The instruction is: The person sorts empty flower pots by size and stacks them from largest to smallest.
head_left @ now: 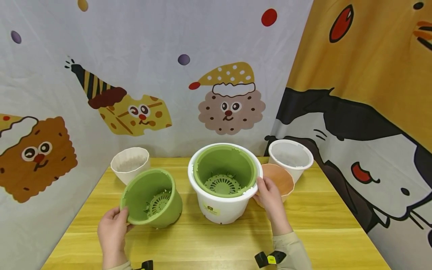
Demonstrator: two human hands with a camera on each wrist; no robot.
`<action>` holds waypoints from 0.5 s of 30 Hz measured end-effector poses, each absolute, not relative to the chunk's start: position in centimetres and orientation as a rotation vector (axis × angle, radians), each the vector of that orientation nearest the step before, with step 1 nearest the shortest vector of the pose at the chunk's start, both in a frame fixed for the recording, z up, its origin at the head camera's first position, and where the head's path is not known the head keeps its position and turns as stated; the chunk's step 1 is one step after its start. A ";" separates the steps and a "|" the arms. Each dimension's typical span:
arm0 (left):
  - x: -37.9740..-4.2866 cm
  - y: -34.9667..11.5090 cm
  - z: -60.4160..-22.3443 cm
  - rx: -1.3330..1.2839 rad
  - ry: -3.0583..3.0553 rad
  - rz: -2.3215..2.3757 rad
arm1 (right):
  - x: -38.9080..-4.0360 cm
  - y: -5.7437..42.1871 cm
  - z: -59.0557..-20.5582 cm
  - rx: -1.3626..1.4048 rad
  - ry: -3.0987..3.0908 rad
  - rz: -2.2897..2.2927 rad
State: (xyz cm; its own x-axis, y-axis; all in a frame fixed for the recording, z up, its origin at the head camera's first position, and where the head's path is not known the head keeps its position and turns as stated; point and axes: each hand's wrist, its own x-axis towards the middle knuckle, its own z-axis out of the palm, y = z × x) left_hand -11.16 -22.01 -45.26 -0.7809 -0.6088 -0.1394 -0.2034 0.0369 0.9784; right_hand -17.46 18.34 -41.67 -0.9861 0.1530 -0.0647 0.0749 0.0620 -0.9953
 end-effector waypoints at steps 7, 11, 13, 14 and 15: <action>-11.1 -22.2 -45.5 0.841 -1.981 -1.788 | -17.5 18.3 -41.7 -0.242 -2.241 2.108; -10.9 -22.2 -45.6 0.853 -1.972 -1.776 | -17.5 18.3 -41.7 -0.246 -2.232 2.119; -10.9 -22.2 -45.6 0.861 -1.961 -1.773 | -17.5 18.3 -41.7 -0.250 -2.228 2.124; -10.9 -22.2 -45.6 0.860 -1.958 -1.773 | -17.5 18.3 -41.7 -0.253 -2.225 2.128; -10.8 -22.2 -45.6 0.862 -1.949 -1.774 | -17.5 18.2 -41.7 -0.255 -2.224 2.129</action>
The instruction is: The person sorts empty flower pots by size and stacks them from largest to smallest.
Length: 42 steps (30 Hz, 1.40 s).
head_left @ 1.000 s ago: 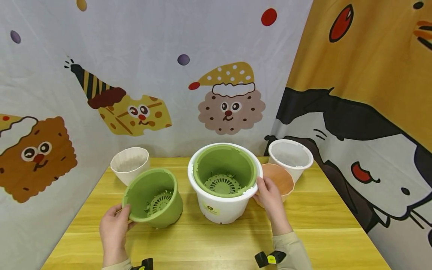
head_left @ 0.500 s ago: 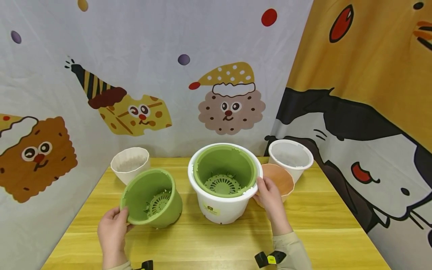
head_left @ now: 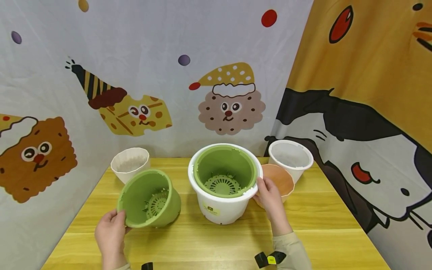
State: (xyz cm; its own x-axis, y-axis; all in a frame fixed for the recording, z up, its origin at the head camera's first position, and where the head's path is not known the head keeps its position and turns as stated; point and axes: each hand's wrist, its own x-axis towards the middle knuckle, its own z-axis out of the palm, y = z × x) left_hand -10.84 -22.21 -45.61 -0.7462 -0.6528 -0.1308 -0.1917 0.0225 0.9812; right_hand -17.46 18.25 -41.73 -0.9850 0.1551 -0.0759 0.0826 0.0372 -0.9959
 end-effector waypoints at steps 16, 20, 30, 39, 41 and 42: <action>-10.2 -22.4 -45.4 0.845 -1.845 -1.767 | -17.5 18.2 -41.8 -0.254 -2.218 2.115; -10.1 -22.3 -44.9 0.836 -1.772 -1.804 | -17.5 18.2 -41.9 -0.255 -2.215 2.121; -9.9 -22.4 -43.6 0.843 -1.614 -1.890 | -17.5 18.2 -41.8 -0.251 -2.224 2.114; -9.9 -22.5 -42.6 0.829 -1.499 -1.933 | -17.5 18.2 -41.8 -0.252 -2.226 2.106; -9.9 -22.5 -42.4 0.823 -1.486 -1.933 | -17.5 18.2 -41.9 -0.253 -2.223 2.109; -9.9 -22.5 -42.4 0.818 -1.474 -1.936 | -17.5 18.2 -41.9 -0.254 -2.222 2.110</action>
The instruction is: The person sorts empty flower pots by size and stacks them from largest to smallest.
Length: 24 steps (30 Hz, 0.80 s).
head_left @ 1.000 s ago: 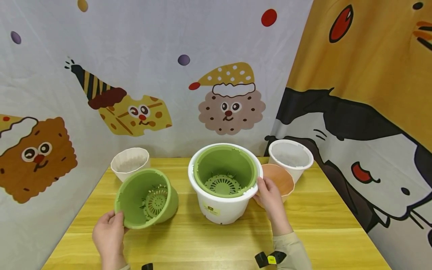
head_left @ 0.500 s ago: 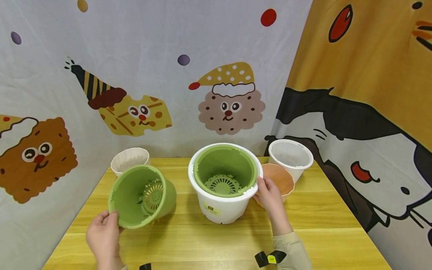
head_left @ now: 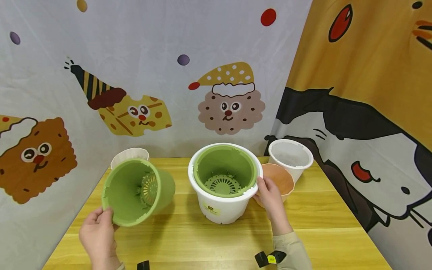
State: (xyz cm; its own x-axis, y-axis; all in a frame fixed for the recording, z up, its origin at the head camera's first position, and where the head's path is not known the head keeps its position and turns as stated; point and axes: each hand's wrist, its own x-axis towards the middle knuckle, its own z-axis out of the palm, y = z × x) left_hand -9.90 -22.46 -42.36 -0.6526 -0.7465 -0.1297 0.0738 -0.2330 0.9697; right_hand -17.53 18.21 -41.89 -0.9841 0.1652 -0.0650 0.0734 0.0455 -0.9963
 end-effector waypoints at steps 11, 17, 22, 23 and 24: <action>-9.6 -22.0 -41.5 0.773 -1.338 -2.001 | -17.6 18.3 -42.0 -0.246 -2.217 2.123; -9.7 -22.1 -40.7 0.770 -1.319 -2.020 | -17.6 18.3 -42.0 -0.251 -2.218 2.127; -10.1 -22.3 -39.8 0.798 -1.385 -1.973 | -17.6 18.3 -42.0 -0.259 -2.220 2.123; -10.2 -22.3 -39.6 0.791 -1.395 -1.967 | -17.6 18.2 -41.9 -0.265 -2.218 2.124; -10.2 -22.3 -39.4 0.782 -1.395 -1.965 | -17.6 18.2 -41.9 -0.271 -2.216 2.125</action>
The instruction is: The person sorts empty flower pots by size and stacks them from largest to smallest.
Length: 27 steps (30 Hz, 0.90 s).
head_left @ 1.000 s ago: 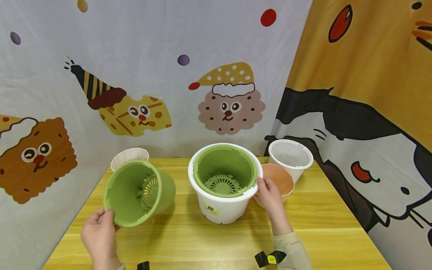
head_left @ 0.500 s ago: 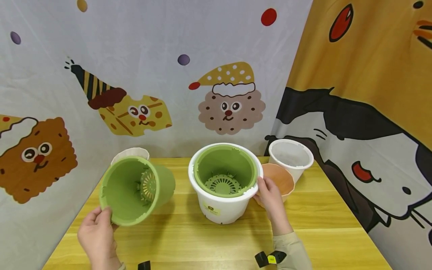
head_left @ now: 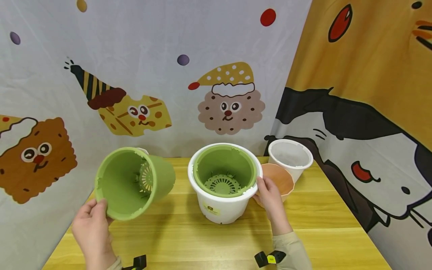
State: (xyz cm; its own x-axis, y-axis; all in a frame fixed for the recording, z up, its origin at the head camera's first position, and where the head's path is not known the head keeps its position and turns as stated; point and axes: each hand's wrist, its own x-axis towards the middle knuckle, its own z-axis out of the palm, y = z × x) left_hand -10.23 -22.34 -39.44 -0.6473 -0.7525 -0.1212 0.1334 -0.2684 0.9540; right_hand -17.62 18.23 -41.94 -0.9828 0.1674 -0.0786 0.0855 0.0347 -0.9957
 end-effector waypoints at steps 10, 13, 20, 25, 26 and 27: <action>-10.7 -22.6 -37.9 0.724 -1.363 -1.993 | -17.6 18.1 -41.8 -0.275 -2.221 2.126; -10.8 -22.5 -37.5 0.696 -1.353 -1.993 | -17.7 18.1 -41.9 -0.265 -2.214 2.122; -11.2 -22.1 -37.0 0.602 -1.294 -2.004 | -17.8 18.2 -42.1 -0.249 -2.209 2.118; -11.3 -21.7 -36.8 0.564 -1.281 -1.996 | -17.7 18.2 -42.1 -0.251 -2.211 2.122; -11.4 -21.6 -36.7 0.559 -1.276 -1.997 | -17.7 18.3 -42.1 -0.249 -2.212 2.123; -11.4 -21.6 -36.7 0.555 -1.276 -1.996 | -17.7 18.3 -42.1 -0.249 -2.214 2.123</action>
